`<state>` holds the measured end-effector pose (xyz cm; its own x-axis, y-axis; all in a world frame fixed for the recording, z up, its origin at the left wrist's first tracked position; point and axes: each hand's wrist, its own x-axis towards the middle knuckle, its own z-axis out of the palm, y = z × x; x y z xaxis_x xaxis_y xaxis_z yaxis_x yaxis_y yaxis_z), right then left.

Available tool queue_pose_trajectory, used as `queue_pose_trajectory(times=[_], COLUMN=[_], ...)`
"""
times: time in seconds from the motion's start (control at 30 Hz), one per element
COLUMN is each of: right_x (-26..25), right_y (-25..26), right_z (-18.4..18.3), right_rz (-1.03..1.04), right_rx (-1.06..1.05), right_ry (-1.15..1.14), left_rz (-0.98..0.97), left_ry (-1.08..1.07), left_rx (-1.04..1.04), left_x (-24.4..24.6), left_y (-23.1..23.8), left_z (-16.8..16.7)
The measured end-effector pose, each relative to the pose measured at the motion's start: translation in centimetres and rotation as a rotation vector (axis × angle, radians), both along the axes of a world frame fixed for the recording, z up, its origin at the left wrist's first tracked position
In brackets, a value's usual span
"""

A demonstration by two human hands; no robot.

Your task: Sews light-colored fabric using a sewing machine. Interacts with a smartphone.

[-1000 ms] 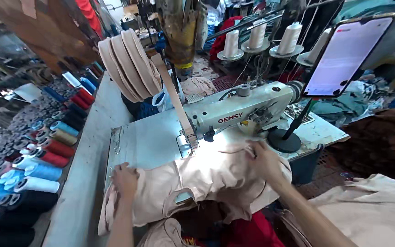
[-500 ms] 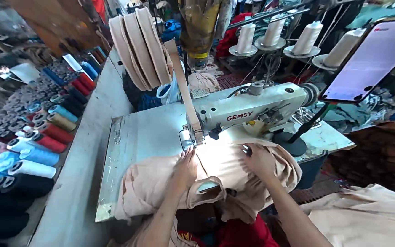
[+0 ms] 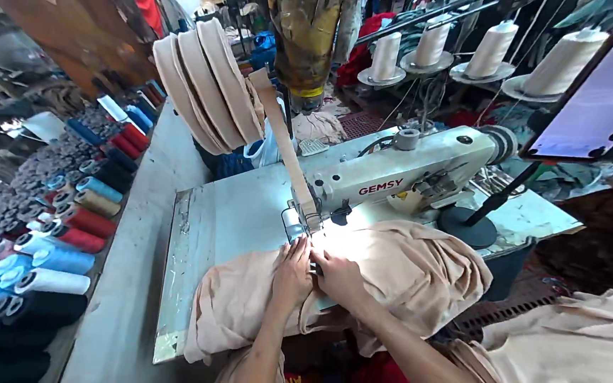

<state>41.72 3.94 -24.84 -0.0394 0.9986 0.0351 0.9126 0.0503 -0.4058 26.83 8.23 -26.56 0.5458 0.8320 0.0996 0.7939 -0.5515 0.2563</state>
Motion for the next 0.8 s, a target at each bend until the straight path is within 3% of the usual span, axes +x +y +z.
queue_pose_trajectory(times=[0.1,0.2,0.5,0.7,0.8], right_x=[-0.5,-0.4,0.6,1.2,1.7], right_y=[1.2,2.5,0.8,0.9,1.4], right_z=[-0.2,1.6,0.9,2.1,2.5], right_rz=[-0.009,0.014,0.019,0.071,0.078], right_rx=[0.036,-0.235,-0.106,-0.190,-0.215], right_ry=[-0.139,-0.122,-0.096,-0.027,0.005], left_rz=[0.009,0.027,0.046,0.016,0.085], left_ry=[-0.036,-0.017,-0.050,-0.188,-0.002], left_rx=[0.000,-0.058,0.060,-0.087,-0.091], left_x=[0.1,0.3,0.5,-1.2,-4.7], left_y=[0.9,2.0,4.2,6.3,4.6], left_z=[0.1,0.4,-0.1,1.4,4.4])
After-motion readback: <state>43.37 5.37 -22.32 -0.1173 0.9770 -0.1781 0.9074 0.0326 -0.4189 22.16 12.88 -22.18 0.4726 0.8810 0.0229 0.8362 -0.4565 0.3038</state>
